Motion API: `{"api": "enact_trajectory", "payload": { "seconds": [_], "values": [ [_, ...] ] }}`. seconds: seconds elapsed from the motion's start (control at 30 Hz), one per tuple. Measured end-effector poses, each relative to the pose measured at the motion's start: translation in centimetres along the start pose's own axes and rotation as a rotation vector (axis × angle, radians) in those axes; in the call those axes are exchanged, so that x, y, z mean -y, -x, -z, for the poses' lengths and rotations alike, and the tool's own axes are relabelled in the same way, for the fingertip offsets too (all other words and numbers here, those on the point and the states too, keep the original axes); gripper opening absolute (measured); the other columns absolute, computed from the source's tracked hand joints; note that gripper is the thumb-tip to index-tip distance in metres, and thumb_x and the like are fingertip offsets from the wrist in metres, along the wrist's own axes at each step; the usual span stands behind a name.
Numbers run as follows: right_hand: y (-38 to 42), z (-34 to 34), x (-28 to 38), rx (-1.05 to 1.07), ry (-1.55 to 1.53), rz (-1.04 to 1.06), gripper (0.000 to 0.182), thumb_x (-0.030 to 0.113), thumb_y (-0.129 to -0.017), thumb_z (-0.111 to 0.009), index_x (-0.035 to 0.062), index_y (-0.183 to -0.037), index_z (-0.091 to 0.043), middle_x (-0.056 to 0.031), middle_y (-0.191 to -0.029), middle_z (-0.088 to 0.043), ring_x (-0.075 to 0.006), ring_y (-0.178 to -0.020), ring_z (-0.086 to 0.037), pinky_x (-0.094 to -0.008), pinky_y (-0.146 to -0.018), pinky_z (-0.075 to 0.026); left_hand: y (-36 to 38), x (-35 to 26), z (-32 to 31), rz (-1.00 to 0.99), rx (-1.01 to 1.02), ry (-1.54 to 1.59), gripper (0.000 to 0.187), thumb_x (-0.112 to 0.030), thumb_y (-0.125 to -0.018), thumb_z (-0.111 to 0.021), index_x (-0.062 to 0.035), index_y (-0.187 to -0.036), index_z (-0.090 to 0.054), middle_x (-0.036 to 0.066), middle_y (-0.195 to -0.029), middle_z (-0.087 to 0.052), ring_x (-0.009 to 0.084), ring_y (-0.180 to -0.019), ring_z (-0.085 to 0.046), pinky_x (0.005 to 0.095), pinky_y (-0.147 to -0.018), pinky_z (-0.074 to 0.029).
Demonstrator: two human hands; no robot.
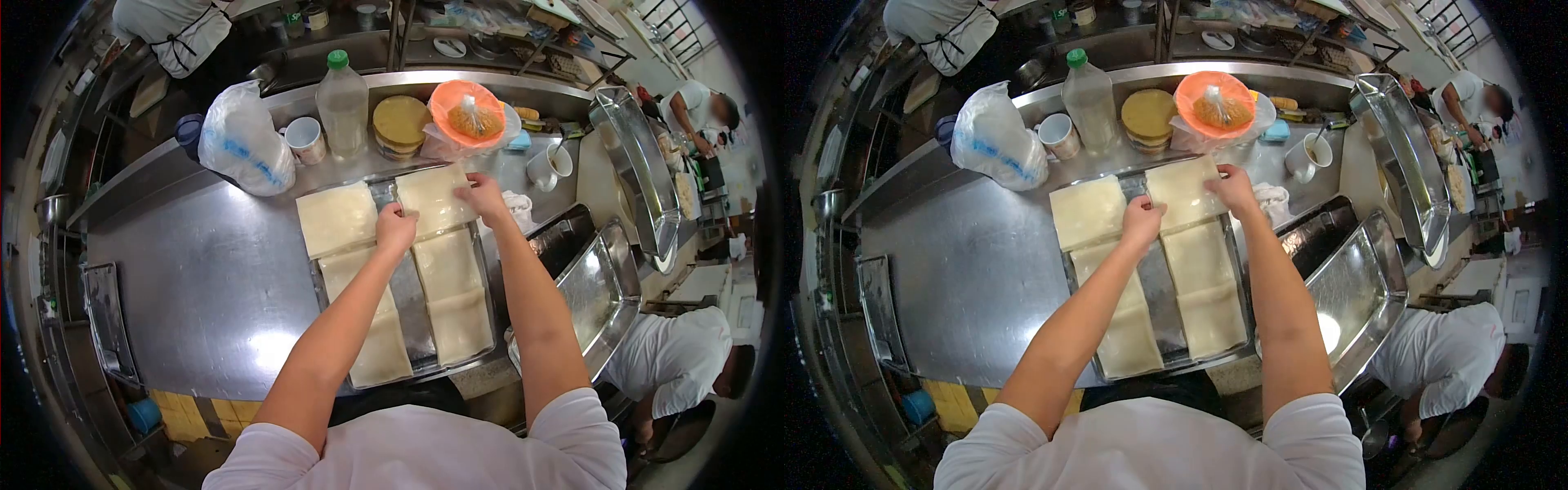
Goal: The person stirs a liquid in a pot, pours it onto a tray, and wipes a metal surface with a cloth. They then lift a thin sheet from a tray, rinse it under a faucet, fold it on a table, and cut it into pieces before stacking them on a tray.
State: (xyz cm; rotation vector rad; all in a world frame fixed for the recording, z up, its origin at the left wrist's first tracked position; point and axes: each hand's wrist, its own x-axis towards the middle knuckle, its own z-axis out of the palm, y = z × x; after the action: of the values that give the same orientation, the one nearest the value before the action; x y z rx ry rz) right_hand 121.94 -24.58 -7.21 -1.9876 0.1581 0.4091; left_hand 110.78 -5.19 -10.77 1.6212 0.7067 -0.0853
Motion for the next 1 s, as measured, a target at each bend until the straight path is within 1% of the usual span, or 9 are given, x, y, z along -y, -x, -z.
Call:
{"api": "enact_trajectory", "payload": {
  "seconds": [0.17,0.3,0.4,0.43,0.5,0.6,0.7,0.8,1.0],
  "values": [
    [0.5,0.3,0.1,-0.076,0.306,0.100,0.053,0.018,-0.078,-0.079,-0.0017,-0.126,-0.069,-0.0187,-0.095,-0.075,-0.0293,-0.083,-0.072,-0.0391,-0.079,-0.056,0.2,0.8,0.2,0.008,0.058,0.021,0.039,-0.013,-0.087,-0.077,0.0038,-0.119,-0.063,0.010,-0.105,-0.070,0.0179,-0.091,-0.065,0.0333,-0.080,-0.053],
    [-0.4,1.1,-0.9,-0.243,0.454,0.161,0.058,0.029,-0.077,-0.080,-0.0022,-0.125,-0.069,-0.0240,-0.103,-0.074,-0.0361,-0.093,-0.073,-0.0429,-0.086,-0.056,3.6,0.3,2.0,-0.191,0.035,-0.082,0.045,-0.014,-0.086,-0.078,0.0003,-0.126,-0.061,0.012,-0.108,-0.069,0.0187,-0.085,-0.066,0.0341,-0.076,-0.054],
    [-0.9,2.2,-2.0,-0.231,0.511,0.124,0.051,0.027,-0.080,-0.081,-0.0028,-0.120,-0.071,-0.0186,-0.093,-0.076,-0.0273,-0.084,-0.073,-0.0380,-0.078,-0.057,8.0,0.5,5.7,-0.378,-0.013,-0.207,0.050,-0.012,-0.085,-0.078,-0.0044,-0.131,-0.061,0.012,-0.109,-0.069,0.0191,-0.080,-0.066,0.0340,-0.074,-0.054],
    [-0.5,2.4,-1.9,-0.153,0.529,0.097,0.050,0.028,-0.079,-0.081,-0.0027,-0.118,-0.072,-0.0208,-0.096,-0.075,-0.0305,-0.089,-0.073,-0.0391,-0.082,-0.057,8.8,1.3,7.3,-0.401,-0.009,-0.187,0.048,-0.009,-0.086,-0.077,-0.0053,-0.132,-0.062,0.012,-0.112,-0.068,0.0174,-0.079,-0.065,0.0308,-0.072,-0.054],
    [0.7,2.8,-1.7,0.007,0.563,0.044,0.049,0.032,-0.079,-0.080,-0.0025,-0.113,-0.074,-0.0253,-0.101,-0.074,-0.0368,-0.098,-0.073,-0.0413,-0.089,-0.056,10.8,2.0,10.8,-0.359,-0.016,-0.200,0.047,-0.007,-0.087,-0.076,-0.0051,-0.131,-0.062,0.012,-0.110,-0.068,0.0163,-0.078,-0.065,0.0313,-0.072,-0.055],
    [1.8,3.1,-1.3,0.028,0.697,0.033,0.047,0.033,-0.080,-0.079,-0.0038,-0.109,-0.074,-0.0243,-0.096,-0.075,-0.0354,-0.090,-0.074,-0.0403,-0.085,-0.057,12.7,4.8,15.6,-0.335,-0.133,-0.257,0.042,-0.007,-0.087,-0.076,-0.0047,-0.127,-0.064,0.011,-0.107,-0.069,0.0168,-0.076,-0.065,0.0323,-0.070,-0.054],
    [0.5,3.2,-2.2,0.049,0.529,-0.069,0.044,0.030,-0.081,-0.078,-0.0064,-0.105,-0.074,-0.0212,-0.087,-0.075,-0.0312,-0.077,-0.074,-0.0405,-0.073,-0.058,15.5,6.1,19.1,-0.208,-0.234,-0.348,0.036,-0.009,-0.089,-0.074,-0.0036,-0.123,-0.065,0.012,-0.105,-0.069,0.0218,-0.074,-0.067,0.0360,-0.072,-0.055],
    [1.0,3.1,-2.2,0.087,0.449,-0.137,0.031,0.018,-0.085,-0.071,-0.0083,-0.102,-0.073,-0.0128,-0.071,-0.071,-0.0187,-0.055,-0.066,-0.0323,-0.048,-0.052,17.4,7.4,21.1,-0.107,-0.222,-0.508,0.032,-0.014,-0.091,-0.071,-0.0030,-0.121,-0.066,0.014,-0.099,-0.071,0.0278,-0.079,-0.069,0.0408,-0.076,-0.056],
    [2.8,2.7,-3.8,0.081,0.380,-0.084,0.040,0.022,-0.080,-0.073,-0.0077,-0.107,-0.072,-0.0209,-0.090,-0.074,-0.0316,-0.079,-0.073,-0.0406,-0.069,-0.058,17.5,12.1,20.3,-0.079,-0.130,-0.462,0.027,-0.017,-0.092,-0.068,-0.0013,-0.114,-0.067,0.017,-0.089,-0.073,0.0350,-0.085,-0.071,0.0447,-0.079,-0.055]
  ]
}}
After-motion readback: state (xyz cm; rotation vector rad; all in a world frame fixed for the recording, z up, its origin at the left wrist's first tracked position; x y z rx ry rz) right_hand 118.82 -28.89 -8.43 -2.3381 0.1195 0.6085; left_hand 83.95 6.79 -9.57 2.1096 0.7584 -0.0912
